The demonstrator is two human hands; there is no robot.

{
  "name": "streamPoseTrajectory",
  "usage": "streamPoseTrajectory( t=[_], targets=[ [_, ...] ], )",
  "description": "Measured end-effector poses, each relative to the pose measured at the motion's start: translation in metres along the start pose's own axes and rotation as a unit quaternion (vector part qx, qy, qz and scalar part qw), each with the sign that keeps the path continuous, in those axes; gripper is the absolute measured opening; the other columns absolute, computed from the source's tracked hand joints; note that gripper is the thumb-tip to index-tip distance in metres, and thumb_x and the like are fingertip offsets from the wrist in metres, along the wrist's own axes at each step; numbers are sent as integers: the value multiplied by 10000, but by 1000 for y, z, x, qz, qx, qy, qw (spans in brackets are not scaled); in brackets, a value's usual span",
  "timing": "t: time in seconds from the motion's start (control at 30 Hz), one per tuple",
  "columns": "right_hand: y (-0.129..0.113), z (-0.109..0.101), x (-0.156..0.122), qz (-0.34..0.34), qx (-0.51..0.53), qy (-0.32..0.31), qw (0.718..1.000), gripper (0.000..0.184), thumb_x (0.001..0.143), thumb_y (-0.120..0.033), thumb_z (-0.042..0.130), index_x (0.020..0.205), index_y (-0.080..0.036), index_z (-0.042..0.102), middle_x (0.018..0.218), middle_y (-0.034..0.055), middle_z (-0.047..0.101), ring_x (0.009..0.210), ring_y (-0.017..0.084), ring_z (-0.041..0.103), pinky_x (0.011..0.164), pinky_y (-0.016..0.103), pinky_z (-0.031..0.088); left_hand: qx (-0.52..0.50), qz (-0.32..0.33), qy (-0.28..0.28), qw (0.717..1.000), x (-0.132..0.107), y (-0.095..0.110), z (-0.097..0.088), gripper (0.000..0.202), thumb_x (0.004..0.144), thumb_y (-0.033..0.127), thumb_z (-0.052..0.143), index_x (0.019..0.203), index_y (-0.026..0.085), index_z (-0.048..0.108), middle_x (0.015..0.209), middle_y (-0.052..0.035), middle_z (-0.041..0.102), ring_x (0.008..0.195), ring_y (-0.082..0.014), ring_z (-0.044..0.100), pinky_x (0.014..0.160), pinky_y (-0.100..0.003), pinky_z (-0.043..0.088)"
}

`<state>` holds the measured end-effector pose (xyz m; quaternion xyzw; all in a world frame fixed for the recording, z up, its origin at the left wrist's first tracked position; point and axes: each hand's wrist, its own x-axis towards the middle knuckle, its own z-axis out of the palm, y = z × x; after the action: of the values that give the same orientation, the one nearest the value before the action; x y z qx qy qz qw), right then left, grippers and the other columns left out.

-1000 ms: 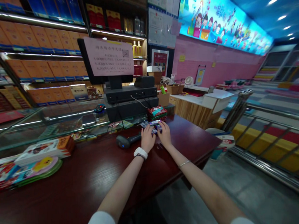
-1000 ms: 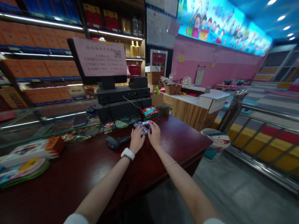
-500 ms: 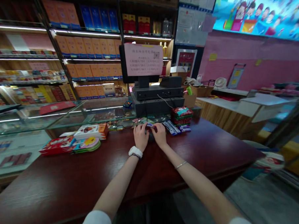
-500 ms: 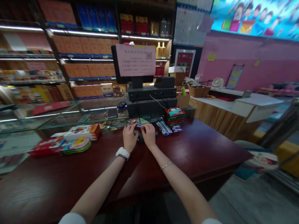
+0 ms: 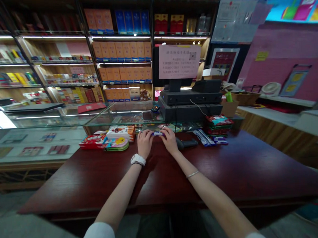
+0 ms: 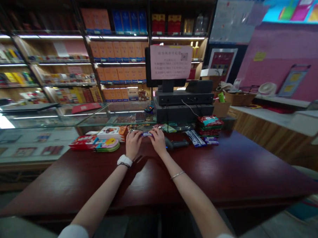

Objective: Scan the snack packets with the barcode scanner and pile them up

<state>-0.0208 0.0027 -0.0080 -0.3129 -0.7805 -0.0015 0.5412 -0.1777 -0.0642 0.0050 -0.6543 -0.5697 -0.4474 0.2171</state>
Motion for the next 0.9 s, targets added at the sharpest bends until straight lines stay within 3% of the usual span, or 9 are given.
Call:
streamPoseTrajectory(
  t=[0.17,0.33,0.7,0.9],
  targets=[
    [-2,7,-8,-10,-19,-3,1000,240,962,-325,501,1107,-241,673,1097,93,633,1067,251,580,1083,494,386,-21,26,-5,999,-10,-8,-3,244,947,221,523,1158,265,638,1117,-34,724,1054,-204,649,1155,-474,316],
    [3,0,-13,-26,-48,-24,998,268,966,-300,488,1155,-237,666,1098,93,645,1076,244,588,1115,498,356,-8,54,-18,998,-13,-8,-5,264,952,227,518,1166,281,663,1112,-26,736,1010,-198,657,1164,-477,312],
    [6,-4,-13,-30,-30,-47,998,287,949,-215,456,1138,-233,671,1136,68,699,1105,226,606,1132,507,326,-43,55,-8,998,-14,-15,-8,184,947,258,550,1027,296,711,1108,0,749,967,-181,682,1181,-517,268],
    [8,-4,-11,-13,-30,-61,998,281,949,-213,445,1103,-240,678,1144,59,708,1113,223,608,1151,520,289,-32,46,-35,998,-12,-15,-10,113,918,256,594,895,272,703,1044,10,763,953,-183,679,1183,-517,278]
  ],
)
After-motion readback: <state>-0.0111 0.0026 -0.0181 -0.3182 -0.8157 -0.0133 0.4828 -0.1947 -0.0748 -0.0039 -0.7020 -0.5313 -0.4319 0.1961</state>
